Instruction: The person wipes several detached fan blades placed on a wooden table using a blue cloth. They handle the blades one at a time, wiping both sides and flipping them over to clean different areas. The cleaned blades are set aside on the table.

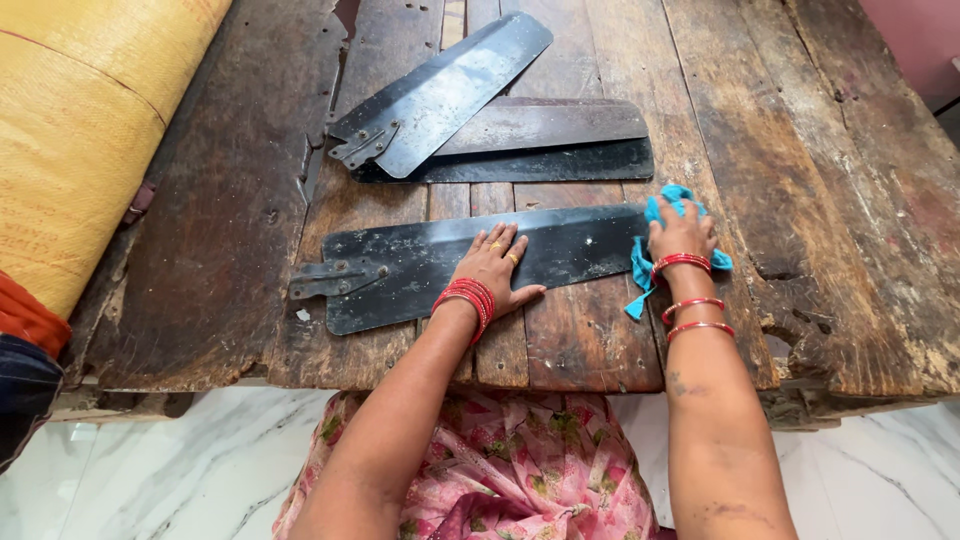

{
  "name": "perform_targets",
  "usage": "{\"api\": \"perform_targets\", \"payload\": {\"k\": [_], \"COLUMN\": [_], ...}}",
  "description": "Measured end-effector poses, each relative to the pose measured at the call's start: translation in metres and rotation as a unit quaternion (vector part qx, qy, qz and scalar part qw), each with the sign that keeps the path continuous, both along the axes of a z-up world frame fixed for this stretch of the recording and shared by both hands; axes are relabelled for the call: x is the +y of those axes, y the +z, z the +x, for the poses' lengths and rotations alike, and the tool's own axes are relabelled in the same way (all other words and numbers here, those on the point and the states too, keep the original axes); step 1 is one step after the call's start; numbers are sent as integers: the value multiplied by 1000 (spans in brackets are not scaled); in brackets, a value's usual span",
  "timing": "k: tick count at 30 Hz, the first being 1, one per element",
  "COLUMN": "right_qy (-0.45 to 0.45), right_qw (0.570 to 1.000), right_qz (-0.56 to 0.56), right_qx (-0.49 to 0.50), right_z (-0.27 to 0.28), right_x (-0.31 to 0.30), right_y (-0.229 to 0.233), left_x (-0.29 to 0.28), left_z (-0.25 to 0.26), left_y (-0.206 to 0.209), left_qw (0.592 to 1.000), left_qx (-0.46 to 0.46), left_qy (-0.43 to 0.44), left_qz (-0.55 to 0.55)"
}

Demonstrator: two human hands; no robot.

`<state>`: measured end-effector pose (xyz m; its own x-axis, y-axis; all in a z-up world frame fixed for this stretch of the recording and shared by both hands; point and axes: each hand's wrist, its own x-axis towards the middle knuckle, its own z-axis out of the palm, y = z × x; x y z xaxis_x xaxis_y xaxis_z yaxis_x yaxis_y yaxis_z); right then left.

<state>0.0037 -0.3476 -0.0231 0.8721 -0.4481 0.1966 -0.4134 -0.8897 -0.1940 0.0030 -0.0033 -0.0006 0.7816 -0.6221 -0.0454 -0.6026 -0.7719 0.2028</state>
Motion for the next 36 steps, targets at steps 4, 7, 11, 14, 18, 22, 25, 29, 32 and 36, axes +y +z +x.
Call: {"api": "perform_targets", "payload": {"k": [4, 7, 11, 14, 18, 22, 25, 29, 32, 36], "right_qy": [16, 132, 215, 262, 278, 163, 102, 51, 139, 249], "right_qw": [994, 971, 973, 964, 958, 985, 987, 992, 983, 968], "right_qz": [-23, -99, -82, -13, -29, -31, -92, -33, -34, -36], "right_qx": [-109, -176, 2, -40, -61, -54, -83, -111, -112, -6], "right_z": [7, 10, 2, -12, -11, -3, -1, -9, -13, -22], "right_x": [26, 79, 164, 191, 160, 104, 74, 87, 138, 189], "right_y": [6, 1, -6, -7, -7, -11, -6, 4, 6, 6], "left_x": [-1, 0, 2, 9, 11, 12, 21, 48, 69, 100], "left_z": [1, 1, 7, 8, 10, 5, -5, -19, -24, -24], "left_y": [3, -2, -11, -22, -31, -22, -8, 4, 4, 2], "left_qw": [1000, 1000, 995, 970, 960, 968, 959, 906, 853, 805], "left_qx": [-1, -13, -30, -24, -61, -89, -91, -171, -262, -289], "left_qy": [1, 2, 5, 40, 82, 137, 210, 308, 351, 433], "left_qz": [-14, -19, -98, -238, -262, -192, -166, -234, -284, -285]}}
